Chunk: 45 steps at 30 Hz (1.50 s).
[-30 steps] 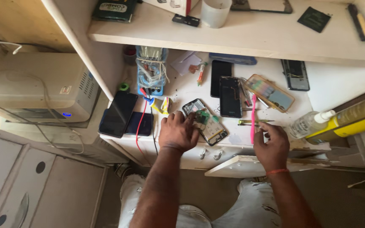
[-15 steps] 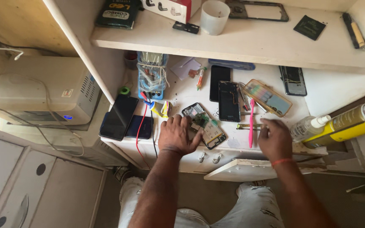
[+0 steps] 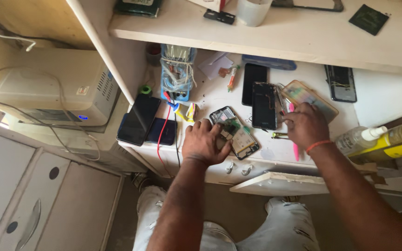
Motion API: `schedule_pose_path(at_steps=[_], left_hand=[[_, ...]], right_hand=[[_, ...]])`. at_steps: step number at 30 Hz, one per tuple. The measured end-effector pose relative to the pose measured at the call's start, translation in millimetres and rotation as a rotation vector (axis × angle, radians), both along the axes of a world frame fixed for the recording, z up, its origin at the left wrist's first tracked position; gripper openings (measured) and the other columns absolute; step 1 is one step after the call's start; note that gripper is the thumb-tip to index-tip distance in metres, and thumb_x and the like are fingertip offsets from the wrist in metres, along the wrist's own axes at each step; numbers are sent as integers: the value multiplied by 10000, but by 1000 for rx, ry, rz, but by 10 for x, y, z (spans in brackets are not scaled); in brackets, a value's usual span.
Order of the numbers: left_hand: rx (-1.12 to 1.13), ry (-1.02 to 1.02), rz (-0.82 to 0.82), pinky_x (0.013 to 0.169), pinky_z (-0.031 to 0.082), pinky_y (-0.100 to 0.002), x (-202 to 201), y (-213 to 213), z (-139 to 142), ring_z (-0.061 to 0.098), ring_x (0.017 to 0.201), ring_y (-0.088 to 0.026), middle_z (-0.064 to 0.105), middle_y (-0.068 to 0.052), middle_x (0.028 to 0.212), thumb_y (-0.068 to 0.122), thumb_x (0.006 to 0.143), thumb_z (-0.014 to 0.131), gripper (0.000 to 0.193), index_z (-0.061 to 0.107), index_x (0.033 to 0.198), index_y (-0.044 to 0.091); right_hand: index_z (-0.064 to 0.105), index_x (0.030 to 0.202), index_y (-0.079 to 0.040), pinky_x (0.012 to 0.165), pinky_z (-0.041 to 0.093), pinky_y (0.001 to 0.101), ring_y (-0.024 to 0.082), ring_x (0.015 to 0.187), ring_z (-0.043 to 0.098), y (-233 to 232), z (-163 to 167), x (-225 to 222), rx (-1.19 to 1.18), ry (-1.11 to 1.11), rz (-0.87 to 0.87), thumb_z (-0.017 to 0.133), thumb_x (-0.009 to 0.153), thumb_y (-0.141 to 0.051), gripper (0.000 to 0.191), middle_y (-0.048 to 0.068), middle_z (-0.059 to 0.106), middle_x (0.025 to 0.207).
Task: The person sprays cleaning solution on a phone motherboard and scrubs it with a pink toothbrush. They then use a metal pry tool to work on the board, place it into the phone frame, and press it into position.
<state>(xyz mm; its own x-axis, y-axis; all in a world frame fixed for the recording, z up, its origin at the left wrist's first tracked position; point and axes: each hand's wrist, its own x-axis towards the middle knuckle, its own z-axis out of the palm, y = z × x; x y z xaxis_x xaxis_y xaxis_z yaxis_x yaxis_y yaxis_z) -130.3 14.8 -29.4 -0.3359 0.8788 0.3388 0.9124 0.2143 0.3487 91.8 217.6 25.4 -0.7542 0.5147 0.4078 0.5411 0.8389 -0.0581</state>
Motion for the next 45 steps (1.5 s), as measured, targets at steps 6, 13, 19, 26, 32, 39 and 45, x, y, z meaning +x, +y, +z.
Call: schedule_pose_path(at_steps=[6, 13, 19, 26, 32, 39, 45], left_hand=[[-4, 6, 1, 868, 428, -495, 1, -4, -20, 586, 1029, -346, 623, -135, 1068, 569, 794, 660, 580, 699, 1205, 161], [1, 8, 14, 861, 430, -484, 12, 4, 3, 590, 1016, -339, 624, -138, 1071, 545, 830, 632, 597, 659, 1250, 121], [-56, -13, 26, 880, 425, -476, 11, 6, 38, 591, 1035, -334, 622, -139, 1080, 557, 820, 630, 560, 645, 1160, 112], [-46, 13, 36, 862, 422, -482, 15, 21, 45, 592, 1016, -341, 624, -152, 1065, 559, 820, 628, 548, 652, 1127, 106], [-24, 9, 33, 861, 427, -481, 11, 9, 18, 599, 1007, -338, 628, -143, 1050, 551, 831, 623, 531, 653, 1112, 101], [-59, 3, 39, 854, 427, -484, 15, 24, 30, 600, 996, -339, 630, -140, 1048, 564, 814, 632, 545, 655, 1112, 108], [-14, 13, 33, 855, 429, -483, 18, 14, 16, 599, 1006, -339, 628, -140, 1058, 561, 823, 628, 541, 657, 1126, 114]], right_hand=[[783, 889, -155, 896, 493, 454, 327, 990, 596, 61, -64, 147, 43, -46, -57, 762, 795, -107, 108, 83, 627, 976], [747, 923, -133, 917, 506, 455, 324, 1011, 623, -5, -233, 440, 98, 42, 3, 711, 836, -38, 134, 67, 647, 1034], [739, 1006, -123, 920, 530, 439, 314, 1010, 651, -21, -337, 471, 54, 146, 80, 668, 878, 13, 200, 72, 674, 1077], [710, 1033, -126, 967, 498, 457, 316, 1053, 640, -6, -248, 385, 24, 139, 134, 641, 822, 44, 279, 72, 695, 1050], [602, 1184, -51, 973, 540, 385, 251, 1083, 677, -77, -225, 272, -431, 615, 122, 568, 1068, -32, 123, 127, 714, 1164], [602, 1218, -49, 806, 601, 416, 254, 864, 707, -160, -218, 208, -1218, 1263, 100, 622, 1101, -131, 144, 145, 717, 1055], [554, 1227, -116, 809, 576, 413, 250, 893, 700, -333, -289, 212, -1439, 1349, 164, 699, 990, -32, 291, 118, 700, 1020]])
